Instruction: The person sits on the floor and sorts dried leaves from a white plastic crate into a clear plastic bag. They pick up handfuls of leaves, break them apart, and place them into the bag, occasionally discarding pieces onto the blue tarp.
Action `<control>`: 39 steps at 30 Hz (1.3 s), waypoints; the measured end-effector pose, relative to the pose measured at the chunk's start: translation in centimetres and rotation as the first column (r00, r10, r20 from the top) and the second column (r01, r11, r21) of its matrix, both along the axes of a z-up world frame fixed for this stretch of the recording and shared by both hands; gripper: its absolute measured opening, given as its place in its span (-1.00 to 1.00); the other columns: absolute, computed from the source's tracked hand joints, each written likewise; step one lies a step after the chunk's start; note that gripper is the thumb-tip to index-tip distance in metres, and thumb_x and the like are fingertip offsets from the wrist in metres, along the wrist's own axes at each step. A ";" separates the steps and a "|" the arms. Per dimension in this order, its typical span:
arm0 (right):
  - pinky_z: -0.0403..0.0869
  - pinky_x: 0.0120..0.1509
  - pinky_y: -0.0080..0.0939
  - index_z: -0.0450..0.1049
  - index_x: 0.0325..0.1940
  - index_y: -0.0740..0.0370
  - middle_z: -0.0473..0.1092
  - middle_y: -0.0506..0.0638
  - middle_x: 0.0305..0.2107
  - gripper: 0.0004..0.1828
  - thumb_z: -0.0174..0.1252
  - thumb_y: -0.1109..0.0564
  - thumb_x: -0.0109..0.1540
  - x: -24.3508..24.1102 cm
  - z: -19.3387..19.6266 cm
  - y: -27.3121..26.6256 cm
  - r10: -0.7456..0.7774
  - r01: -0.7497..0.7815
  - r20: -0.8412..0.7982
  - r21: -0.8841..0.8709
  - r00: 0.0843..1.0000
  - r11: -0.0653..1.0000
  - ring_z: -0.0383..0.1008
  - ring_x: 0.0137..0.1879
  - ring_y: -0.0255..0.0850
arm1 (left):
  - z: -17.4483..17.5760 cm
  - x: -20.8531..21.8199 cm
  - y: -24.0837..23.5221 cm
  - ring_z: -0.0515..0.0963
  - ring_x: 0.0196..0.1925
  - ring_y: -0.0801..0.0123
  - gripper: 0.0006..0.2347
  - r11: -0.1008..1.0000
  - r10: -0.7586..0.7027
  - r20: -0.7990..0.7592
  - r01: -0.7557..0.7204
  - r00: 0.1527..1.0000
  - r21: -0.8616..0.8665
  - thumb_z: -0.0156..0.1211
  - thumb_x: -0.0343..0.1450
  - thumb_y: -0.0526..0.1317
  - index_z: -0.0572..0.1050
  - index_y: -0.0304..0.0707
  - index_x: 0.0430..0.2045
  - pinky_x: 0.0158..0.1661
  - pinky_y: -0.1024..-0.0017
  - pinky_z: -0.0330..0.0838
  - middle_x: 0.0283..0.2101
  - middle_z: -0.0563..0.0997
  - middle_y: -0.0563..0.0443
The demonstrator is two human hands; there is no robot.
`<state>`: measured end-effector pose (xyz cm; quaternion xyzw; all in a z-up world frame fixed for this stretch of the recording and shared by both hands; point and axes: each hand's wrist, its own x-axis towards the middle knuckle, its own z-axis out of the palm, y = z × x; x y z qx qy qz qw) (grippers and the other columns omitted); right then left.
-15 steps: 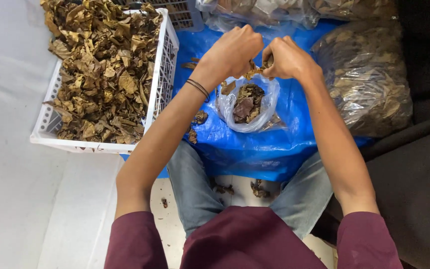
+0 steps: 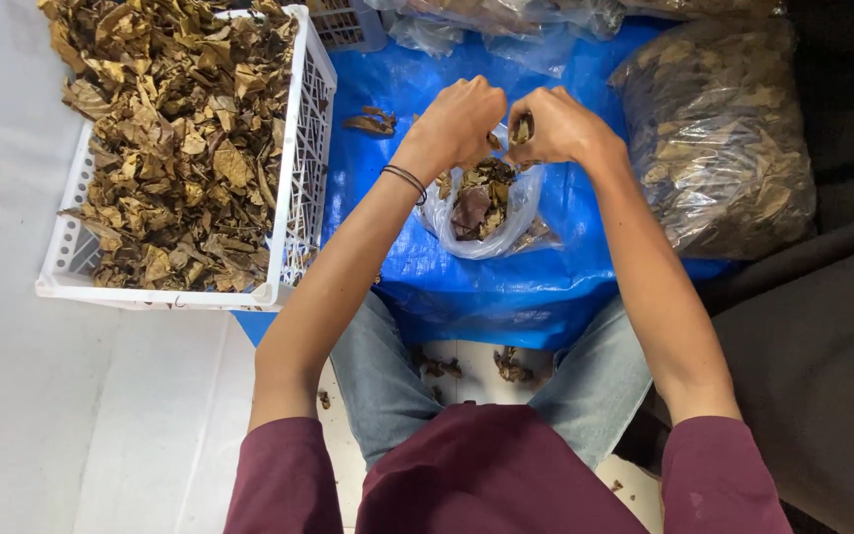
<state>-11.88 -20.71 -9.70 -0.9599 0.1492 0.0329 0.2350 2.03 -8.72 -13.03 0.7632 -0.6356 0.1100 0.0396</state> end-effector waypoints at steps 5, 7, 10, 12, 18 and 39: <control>0.45 -0.38 -0.13 0.58 -0.14 0.28 0.60 0.05 -0.41 -0.55 0.58 0.17 -0.05 0.2 -1.0 -0.3 0.002 -0.010 0.065 0.119 0.998 0.993 0.52 -0.46 -0.16 | -2.7 1.0 -0.4 0.58 -0.64 0.02 -0.85 1.000 0.018 -0.077 -0.018 0.997 0.010 0.43 0.04 -0.35 0.58 -0.45 -0.68 -0.52 0.22 0.54 -0.55 0.63 -0.23; 0.46 -0.37 -0.11 0.57 -0.10 0.27 0.60 0.07 -0.38 -0.53 0.56 0.20 -0.04 0.1 -0.8 0.0 0.000 -0.006 0.050 0.105 0.999 0.994 0.53 -0.46 -0.14 | -2.4 0.5 -0.2 0.60 -0.63 -0.01 -0.82 0.996 0.072 -0.128 -0.064 0.989 0.066 0.45 -0.02 -0.35 0.61 -0.44 -0.66 -0.54 0.20 0.53 -0.55 0.64 -0.24; 0.46 -0.37 -0.09 0.57 -0.04 0.25 0.61 0.07 -0.37 -0.50 0.54 0.22 -0.03 0.2 -1.1 -0.1 0.002 -0.004 0.032 0.090 0.999 0.996 0.54 -0.46 -0.13 | -2.6 0.4 0.2 0.62 -0.60 -0.03 -0.76 0.989 0.126 -0.187 -0.108 0.974 0.106 0.54 -0.06 -0.30 0.66 -0.40 -0.62 -0.53 0.19 0.54 -0.53 0.65 -0.23; 0.45 -0.38 -0.09 0.57 -0.02 0.23 0.60 0.07 -0.40 -0.49 0.55 0.21 -0.03 0.3 -1.4 -0.2 0.005 -0.008 0.027 0.091 1.000 0.996 0.53 -0.46 -0.14 | -3.4 0.8 0.2 0.62 -0.58 -0.02 -0.73 0.990 0.125 -0.199 -0.109 0.972 0.088 0.60 -0.04 -0.24 0.67 -0.37 -0.60 -0.49 0.19 0.56 -0.52 0.66 -0.22; 0.46 -0.39 -0.10 0.55 0.07 0.22 0.59 0.09 -0.44 -0.41 0.54 0.22 -0.03 0.6 -1.7 -0.2 0.025 -0.025 0.004 0.098 1.000 0.995 0.53 -0.47 -0.12 | -5.4 1.8 0.3 0.60 -0.59 -0.02 -0.71 0.995 0.102 -0.184 -0.096 0.978 0.037 0.56 0.18 -0.10 0.61 -0.38 -0.67 -0.48 0.18 0.54 -0.57 0.62 -0.16; 0.54 -0.12 0.15 0.45 0.14 0.11 0.59 0.03 -0.16 -0.32 0.56 0.06 0.00 1.1 -2.1 0.6 0.006 -0.008 0.034 0.077 0.999 0.997 0.59 -0.24 -0.02 | -3.6 -1.1 7.0 0.60 -0.47 0.13 -0.65 0.966 0.146 -0.453 -0.028 0.879 0.258 0.54 0.15 -0.13 0.65 -0.14 -0.23 -0.32 0.22 0.51 -0.45 0.66 -0.04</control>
